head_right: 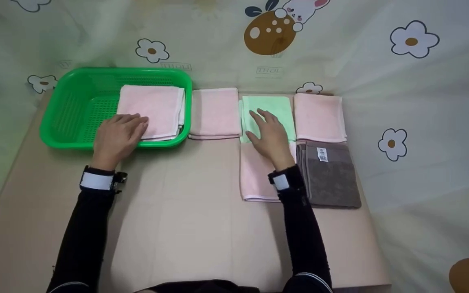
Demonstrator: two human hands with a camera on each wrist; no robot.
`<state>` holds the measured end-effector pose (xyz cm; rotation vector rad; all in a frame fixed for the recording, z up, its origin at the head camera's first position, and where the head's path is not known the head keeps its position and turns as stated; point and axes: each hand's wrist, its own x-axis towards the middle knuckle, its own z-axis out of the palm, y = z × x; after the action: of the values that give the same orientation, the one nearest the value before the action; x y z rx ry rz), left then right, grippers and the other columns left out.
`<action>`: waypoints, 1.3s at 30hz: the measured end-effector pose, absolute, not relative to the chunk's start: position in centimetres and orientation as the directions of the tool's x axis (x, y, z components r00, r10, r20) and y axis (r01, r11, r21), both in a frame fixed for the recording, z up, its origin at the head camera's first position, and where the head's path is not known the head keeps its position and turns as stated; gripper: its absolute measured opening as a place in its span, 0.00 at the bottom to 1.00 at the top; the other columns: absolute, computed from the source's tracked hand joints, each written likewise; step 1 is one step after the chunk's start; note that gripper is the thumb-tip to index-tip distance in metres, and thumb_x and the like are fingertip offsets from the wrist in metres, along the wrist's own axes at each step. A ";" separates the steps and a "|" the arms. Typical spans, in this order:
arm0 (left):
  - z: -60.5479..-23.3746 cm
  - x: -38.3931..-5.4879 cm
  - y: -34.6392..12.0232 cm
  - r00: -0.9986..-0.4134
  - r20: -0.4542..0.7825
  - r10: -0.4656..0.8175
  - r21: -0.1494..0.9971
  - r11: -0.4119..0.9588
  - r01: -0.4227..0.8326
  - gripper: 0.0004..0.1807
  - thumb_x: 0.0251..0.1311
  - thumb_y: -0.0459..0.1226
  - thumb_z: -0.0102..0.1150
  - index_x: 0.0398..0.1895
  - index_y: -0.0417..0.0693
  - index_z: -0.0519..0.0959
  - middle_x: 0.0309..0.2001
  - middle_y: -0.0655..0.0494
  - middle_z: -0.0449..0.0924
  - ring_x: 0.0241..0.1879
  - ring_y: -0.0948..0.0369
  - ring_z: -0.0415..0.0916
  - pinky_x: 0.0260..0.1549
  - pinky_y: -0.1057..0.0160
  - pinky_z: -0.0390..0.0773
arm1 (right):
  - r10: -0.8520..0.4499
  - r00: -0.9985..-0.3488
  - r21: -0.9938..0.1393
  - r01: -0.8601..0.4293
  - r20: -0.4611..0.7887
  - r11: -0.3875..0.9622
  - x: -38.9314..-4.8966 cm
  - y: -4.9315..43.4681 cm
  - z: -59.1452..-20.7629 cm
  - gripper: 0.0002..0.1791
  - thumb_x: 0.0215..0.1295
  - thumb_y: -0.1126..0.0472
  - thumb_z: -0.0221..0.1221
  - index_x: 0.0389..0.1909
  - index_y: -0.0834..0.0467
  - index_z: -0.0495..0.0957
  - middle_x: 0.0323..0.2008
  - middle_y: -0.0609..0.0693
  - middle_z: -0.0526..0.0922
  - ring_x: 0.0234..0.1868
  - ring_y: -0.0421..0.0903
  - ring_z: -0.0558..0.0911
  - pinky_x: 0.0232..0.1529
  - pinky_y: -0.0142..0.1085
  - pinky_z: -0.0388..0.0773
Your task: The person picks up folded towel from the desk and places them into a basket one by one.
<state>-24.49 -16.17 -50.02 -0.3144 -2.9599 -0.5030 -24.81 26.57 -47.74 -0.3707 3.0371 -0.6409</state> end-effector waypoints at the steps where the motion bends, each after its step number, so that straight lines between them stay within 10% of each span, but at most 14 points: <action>1: -50.0 -24.5 -16.2 -0.971 0.156 0.180 0.313 0.924 0.221 0.33 0.77 0.63 0.35 0.65 0.55 0.81 0.68 0.49 0.79 0.69 0.46 0.71 0.68 0.39 0.67 | -0.221 -0.974 -0.406 -0.218 0.040 0.888 -24.3 27.4 -47.9 0.35 0.75 0.50 0.60 0.78 0.53 0.64 0.77 0.61 0.65 0.77 0.63 0.64 0.73 0.60 0.64; 21: -49.9 -24.4 -16.2 -0.971 0.154 0.183 0.308 0.925 0.223 0.33 0.78 0.62 0.35 0.65 0.55 0.81 0.68 0.48 0.79 0.69 0.45 0.70 0.68 0.39 0.66 | -0.258 -0.964 -0.329 -0.225 -0.062 0.917 -16.3 32.2 -52.4 0.33 0.70 0.54 0.64 0.73 0.59 0.71 0.74 0.63 0.69 0.74 0.66 0.67 0.71 0.63 0.65; 39: -50.2 -24.4 -16.3 -0.965 0.182 0.190 0.313 0.919 0.240 0.32 0.78 0.62 0.36 0.65 0.56 0.82 0.67 0.49 0.80 0.68 0.46 0.72 0.65 0.39 0.69 | -0.450 -0.893 -0.138 -0.446 0.004 0.884 -16.2 23.1 -52.3 0.30 0.72 0.48 0.63 0.71 0.52 0.75 0.62 0.64 0.78 0.57 0.65 0.77 0.51 0.58 0.79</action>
<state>-24.44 -16.28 -50.16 -0.3297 -2.9312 -0.5064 -16.19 23.06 -52.30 -0.7190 3.0220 -0.2116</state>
